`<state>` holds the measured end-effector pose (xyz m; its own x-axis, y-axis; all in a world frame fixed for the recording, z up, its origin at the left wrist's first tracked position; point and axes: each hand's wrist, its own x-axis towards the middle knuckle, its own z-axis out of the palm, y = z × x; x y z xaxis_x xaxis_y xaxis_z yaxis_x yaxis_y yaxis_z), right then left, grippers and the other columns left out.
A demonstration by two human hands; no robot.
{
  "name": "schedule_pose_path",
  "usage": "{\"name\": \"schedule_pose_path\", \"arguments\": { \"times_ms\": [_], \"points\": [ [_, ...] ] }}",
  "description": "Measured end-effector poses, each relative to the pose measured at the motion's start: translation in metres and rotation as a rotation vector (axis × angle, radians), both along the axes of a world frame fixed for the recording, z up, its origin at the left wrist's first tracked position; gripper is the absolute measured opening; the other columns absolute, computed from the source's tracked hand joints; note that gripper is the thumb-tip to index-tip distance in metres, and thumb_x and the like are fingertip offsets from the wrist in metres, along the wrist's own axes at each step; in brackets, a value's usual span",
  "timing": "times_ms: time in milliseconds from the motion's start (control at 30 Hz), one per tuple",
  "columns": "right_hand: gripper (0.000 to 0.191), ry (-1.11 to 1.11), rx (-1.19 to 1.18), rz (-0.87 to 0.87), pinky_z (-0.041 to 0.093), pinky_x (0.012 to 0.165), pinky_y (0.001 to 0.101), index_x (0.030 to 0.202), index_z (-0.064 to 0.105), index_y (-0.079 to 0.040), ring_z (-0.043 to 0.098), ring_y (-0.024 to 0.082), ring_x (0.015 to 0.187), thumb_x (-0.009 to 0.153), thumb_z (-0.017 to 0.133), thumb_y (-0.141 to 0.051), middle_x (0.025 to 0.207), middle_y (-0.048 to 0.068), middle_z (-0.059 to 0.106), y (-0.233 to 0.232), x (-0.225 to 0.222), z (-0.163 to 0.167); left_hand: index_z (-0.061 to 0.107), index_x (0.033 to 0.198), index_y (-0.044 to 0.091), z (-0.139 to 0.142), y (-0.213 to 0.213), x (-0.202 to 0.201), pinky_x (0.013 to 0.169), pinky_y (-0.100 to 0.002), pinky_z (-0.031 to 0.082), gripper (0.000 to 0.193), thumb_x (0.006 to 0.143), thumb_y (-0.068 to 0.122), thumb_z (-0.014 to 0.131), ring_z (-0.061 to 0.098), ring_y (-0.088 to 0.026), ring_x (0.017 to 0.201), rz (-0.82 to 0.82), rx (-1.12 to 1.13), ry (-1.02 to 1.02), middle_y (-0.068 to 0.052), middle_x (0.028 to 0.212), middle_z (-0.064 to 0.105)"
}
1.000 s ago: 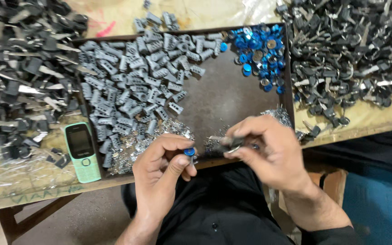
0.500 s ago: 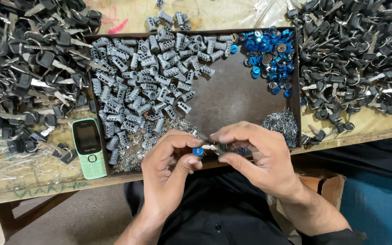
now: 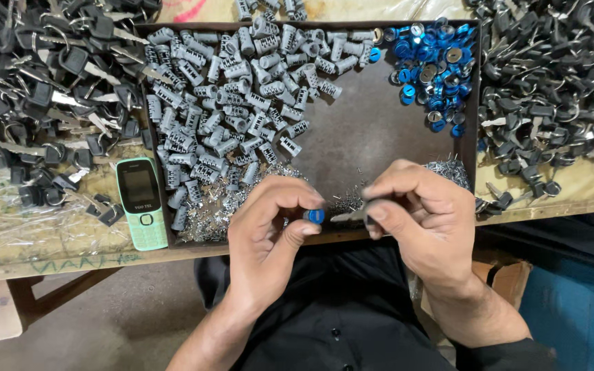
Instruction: The person assembles small key components by hand. They pick a grey plastic housing, insert a metal pin, and attach a blue cap, repeating this sequence for multiple units on a tray.
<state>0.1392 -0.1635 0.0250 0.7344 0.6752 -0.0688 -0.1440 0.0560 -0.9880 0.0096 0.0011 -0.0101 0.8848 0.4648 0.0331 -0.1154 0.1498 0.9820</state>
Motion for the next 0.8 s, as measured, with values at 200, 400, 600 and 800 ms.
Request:
{"name": "schedule_pose_path", "arguments": {
  "times_ms": [200, 400, 600, 800],
  "points": [
    [0.010, -0.423, -0.196, 0.004, 0.048, 0.060, 0.0209, 0.101, 0.067, 0.004, 0.063, 0.010, 0.070, 0.093, 0.073, 0.005, 0.089, 0.010, 0.067, -0.002, -0.004, 0.000, 0.070, 0.105, 0.002, 0.014, 0.002, 0.004, 0.070, -0.025, 0.051, 0.016, 0.091, 0.002, 0.077, 0.064, -0.013, 0.082, 0.076, 0.340, 0.049, -0.007, 0.102, 0.068],
    [0.007, -0.319, -0.200, 0.078, 0.047, 0.057, 0.0192, 0.097, 0.067, 0.004, 0.062, 0.007, 0.067, 0.092, 0.072, 0.005, 0.087, 0.009, 0.066, 0.002, -0.003, 0.004, 0.070, 0.110, -0.001, 0.030, 0.004, 0.002, 0.075, -0.035, 0.055, 0.037, 0.075, -0.008, 0.081, 0.068, -0.026, 0.087, 0.035, 0.702, -0.076, -0.011, 0.100, 0.067],
    [0.006, -0.220, -0.183, 0.119, 0.048, 0.053, 0.0190, 0.098, 0.066, 0.004, 0.062, 0.006, 0.064, 0.093, 0.070, 0.006, 0.088, 0.009, 0.067, 0.003, -0.007, -0.011, 0.071, 0.109, 0.004, 0.026, -0.001, 0.004, 0.073, -0.030, 0.055, 0.031, 0.081, -0.005, 0.081, 0.067, -0.022, 0.085, 0.051, 0.570, -0.016, -0.008, 0.099, 0.068],
    [0.010, 0.026, -0.033, 0.147, 0.051, 0.065, 0.0207, 0.113, 0.060, 0.003, 0.060, 0.006, 0.077, 0.105, 0.063, -0.001, 0.100, 0.009, 0.062, -0.002, -0.005, -0.020, 0.075, 0.109, 0.006, 0.015, -0.004, 0.005, 0.065, -0.026, 0.053, 0.027, 0.083, 0.003, 0.084, 0.066, -0.014, 0.077, 0.053, 0.347, 0.055, -0.006, 0.096, 0.069]
  ]
}}
